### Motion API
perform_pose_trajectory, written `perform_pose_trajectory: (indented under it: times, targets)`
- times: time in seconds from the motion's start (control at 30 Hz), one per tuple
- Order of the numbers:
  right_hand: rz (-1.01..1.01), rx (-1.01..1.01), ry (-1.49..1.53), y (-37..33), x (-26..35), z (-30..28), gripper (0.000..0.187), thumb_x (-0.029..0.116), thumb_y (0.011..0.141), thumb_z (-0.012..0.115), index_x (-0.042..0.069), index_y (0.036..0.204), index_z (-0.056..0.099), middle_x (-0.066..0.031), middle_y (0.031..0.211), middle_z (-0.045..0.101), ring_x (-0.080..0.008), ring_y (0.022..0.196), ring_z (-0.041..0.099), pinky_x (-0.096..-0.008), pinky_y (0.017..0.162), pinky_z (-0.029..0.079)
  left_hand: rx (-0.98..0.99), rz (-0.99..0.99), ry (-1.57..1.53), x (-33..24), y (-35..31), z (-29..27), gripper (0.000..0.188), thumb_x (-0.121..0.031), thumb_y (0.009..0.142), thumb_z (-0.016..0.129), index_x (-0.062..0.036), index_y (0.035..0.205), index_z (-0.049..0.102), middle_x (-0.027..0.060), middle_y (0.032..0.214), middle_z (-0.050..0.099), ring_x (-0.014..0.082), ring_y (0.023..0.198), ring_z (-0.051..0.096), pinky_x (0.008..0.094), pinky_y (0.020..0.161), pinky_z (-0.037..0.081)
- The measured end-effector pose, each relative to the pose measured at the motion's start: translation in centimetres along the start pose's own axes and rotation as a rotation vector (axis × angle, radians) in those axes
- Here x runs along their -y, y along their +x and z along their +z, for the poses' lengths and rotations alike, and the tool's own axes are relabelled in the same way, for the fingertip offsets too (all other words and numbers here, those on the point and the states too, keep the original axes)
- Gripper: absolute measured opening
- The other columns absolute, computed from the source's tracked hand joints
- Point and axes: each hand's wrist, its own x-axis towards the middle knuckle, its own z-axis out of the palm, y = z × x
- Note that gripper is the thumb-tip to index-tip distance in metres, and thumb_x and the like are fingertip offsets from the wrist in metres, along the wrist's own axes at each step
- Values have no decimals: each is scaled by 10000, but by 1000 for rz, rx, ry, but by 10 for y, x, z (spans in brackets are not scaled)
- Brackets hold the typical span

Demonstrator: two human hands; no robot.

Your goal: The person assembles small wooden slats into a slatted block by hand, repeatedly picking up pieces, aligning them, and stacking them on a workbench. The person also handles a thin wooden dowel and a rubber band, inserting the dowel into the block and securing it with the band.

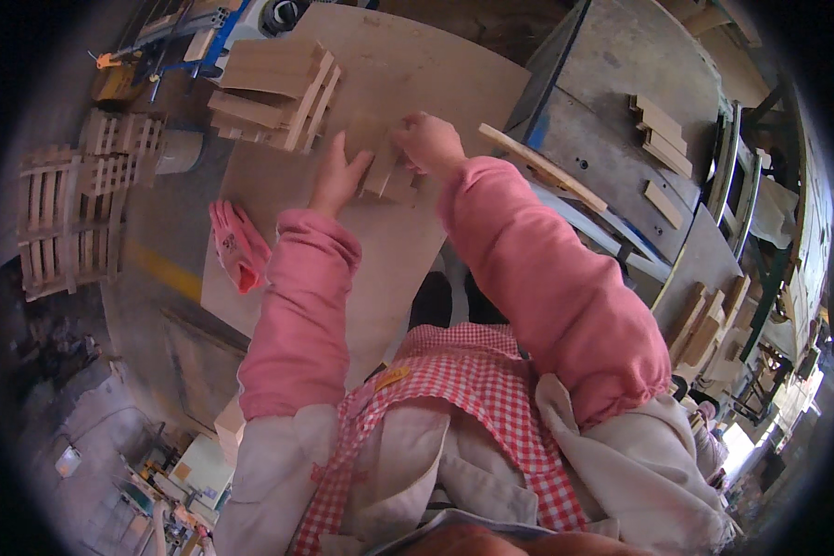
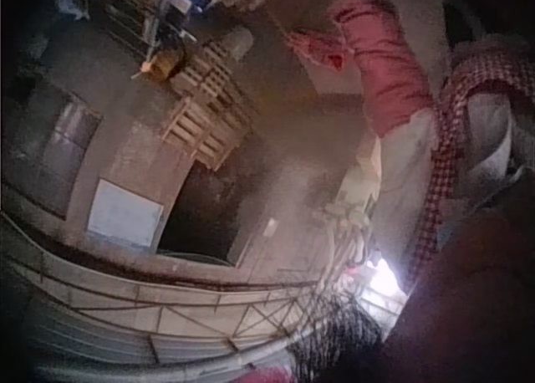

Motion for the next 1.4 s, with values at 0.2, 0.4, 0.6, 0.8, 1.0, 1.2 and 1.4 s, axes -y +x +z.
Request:
perform_pose_trajectory:
  times: [0.2,0.4,0.6,0.8,1.0,1.2,1.4]
  targets:
    - [-143,-26,-312,12,-3,-2,361,254,823,609,9,1087,595,-120,794,672,-206,601,671,-318,599,556,6,-17,20,3,4,1,664,-314,820,658,50,1318,413,237,1220,559,341,1133,547,375,945,421]
    - [-23,-81,-152,2,-1,-2,403,273,808,635,-32,1064,576,-151,811,671,-235,669,681,-340,604,559,9,-50,-3,5,2,1,690,-323,817,681,56,1321,403,216,1185,574,286,1086,566,348,926,431]
    - [102,78,102,-16,-9,13,382,295,786,650,-47,950,609,-148,719,674,-231,573,673,-344,568,559,33,-67,46,11,6,2,791,-403,780,699,93,1319,401,309,1233,533,397,1181,516,394,964,417]
    - [150,-15,235,-10,-9,27,388,289,765,665,-50,947,616,-153,695,667,-224,570,670,-333,555,553,27,-22,-2,16,9,2,721,-392,812,658,81,1300,419,308,1216,542,410,1146,534,412,940,430]
    - [164,-121,236,-11,-5,30,399,299,733,712,-53,903,629,-145,727,657,-234,634,666,-336,550,526,35,2,107,10,6,2,512,-294,887,586,40,1247,441,234,1170,576,339,1079,573,398,872,446]
    - [183,-124,267,-5,-8,34,324,294,723,729,-20,773,667,-107,715,618,-187,649,623,-320,501,470,21,-45,66,4,4,1,604,-353,856,586,23,1301,428,274,1142,592,424,1070,569,442,896,449]
    - [185,-87,389,-9,-7,29,361,312,717,721,-33,812,668,-86,721,614,-190,629,602,-331,548,469,24,-43,33,20,6,8,636,-355,853,604,15,1329,403,276,1173,576,419,1087,561,448,903,446]
